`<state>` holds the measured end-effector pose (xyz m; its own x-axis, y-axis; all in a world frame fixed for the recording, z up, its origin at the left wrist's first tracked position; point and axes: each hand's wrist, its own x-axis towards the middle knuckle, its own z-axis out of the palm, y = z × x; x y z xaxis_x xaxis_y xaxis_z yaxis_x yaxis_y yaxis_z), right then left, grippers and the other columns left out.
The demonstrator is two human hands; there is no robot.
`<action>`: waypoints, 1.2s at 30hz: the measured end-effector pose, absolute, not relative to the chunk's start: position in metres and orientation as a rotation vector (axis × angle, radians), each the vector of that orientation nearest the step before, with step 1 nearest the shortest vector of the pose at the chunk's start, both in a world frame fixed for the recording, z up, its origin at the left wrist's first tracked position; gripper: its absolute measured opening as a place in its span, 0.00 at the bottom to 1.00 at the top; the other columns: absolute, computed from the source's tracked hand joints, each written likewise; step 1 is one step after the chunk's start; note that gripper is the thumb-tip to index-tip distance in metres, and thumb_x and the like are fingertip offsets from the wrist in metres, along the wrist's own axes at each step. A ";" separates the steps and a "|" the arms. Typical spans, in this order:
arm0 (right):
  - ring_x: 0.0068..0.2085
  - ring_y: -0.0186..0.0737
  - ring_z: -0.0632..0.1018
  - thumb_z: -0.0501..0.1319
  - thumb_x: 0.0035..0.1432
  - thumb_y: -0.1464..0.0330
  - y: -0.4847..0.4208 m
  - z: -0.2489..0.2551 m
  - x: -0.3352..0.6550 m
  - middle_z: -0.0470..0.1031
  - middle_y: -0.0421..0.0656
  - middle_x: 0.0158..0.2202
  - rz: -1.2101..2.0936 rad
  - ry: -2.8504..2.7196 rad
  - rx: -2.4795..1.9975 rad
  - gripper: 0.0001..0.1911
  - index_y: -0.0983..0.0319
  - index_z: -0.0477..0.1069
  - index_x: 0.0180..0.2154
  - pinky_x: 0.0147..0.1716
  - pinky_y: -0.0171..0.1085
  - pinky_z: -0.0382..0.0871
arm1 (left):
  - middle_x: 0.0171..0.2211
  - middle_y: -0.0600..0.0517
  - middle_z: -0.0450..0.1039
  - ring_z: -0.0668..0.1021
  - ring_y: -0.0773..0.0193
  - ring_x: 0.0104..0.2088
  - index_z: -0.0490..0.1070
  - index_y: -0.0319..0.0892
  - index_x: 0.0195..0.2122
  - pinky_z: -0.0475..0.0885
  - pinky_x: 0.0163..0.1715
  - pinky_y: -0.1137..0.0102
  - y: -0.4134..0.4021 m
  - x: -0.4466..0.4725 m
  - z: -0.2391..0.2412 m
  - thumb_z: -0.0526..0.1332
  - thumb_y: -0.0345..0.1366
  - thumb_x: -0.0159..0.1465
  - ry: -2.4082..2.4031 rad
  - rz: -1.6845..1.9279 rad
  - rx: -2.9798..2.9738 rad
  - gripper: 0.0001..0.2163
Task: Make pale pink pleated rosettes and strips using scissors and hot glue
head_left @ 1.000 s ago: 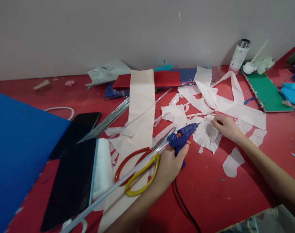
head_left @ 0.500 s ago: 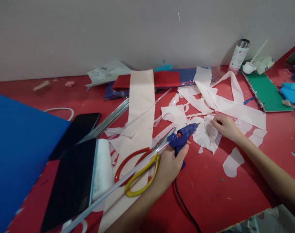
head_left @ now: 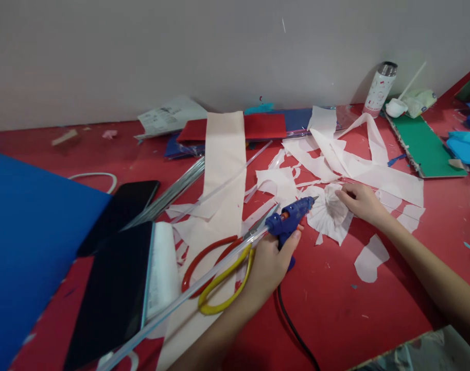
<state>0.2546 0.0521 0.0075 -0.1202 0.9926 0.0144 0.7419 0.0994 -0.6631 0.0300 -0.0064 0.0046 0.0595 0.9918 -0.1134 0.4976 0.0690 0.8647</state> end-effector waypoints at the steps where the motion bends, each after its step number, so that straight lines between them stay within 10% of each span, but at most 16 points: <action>1: 0.21 0.31 0.58 0.51 0.56 0.62 0.052 0.008 0.255 0.55 0.35 0.17 0.700 -1.919 -1.702 0.18 0.60 0.50 0.18 0.23 0.34 0.49 | 0.16 0.57 0.61 0.72 0.62 0.24 0.66 0.43 0.25 0.68 0.28 0.71 -0.007 0.030 0.005 0.52 0.47 0.57 1.552 0.780 1.538 0.13; 36: 0.20 0.30 0.60 0.49 0.55 0.67 0.049 0.014 0.259 0.60 0.36 0.16 0.806 -1.865 -1.673 0.16 0.61 0.55 0.17 0.22 0.33 0.53 | 0.16 0.55 0.63 0.68 0.66 0.19 0.61 0.43 0.19 0.64 0.23 0.72 -0.005 0.025 0.006 0.50 0.47 0.58 1.555 0.753 1.555 0.16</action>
<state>0.2593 0.0492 0.0144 -0.1161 0.9931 -0.0185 0.6941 0.0678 -0.7166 0.0249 -0.0051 0.0057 0.0696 0.9900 -0.1226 0.5177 0.0692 0.8528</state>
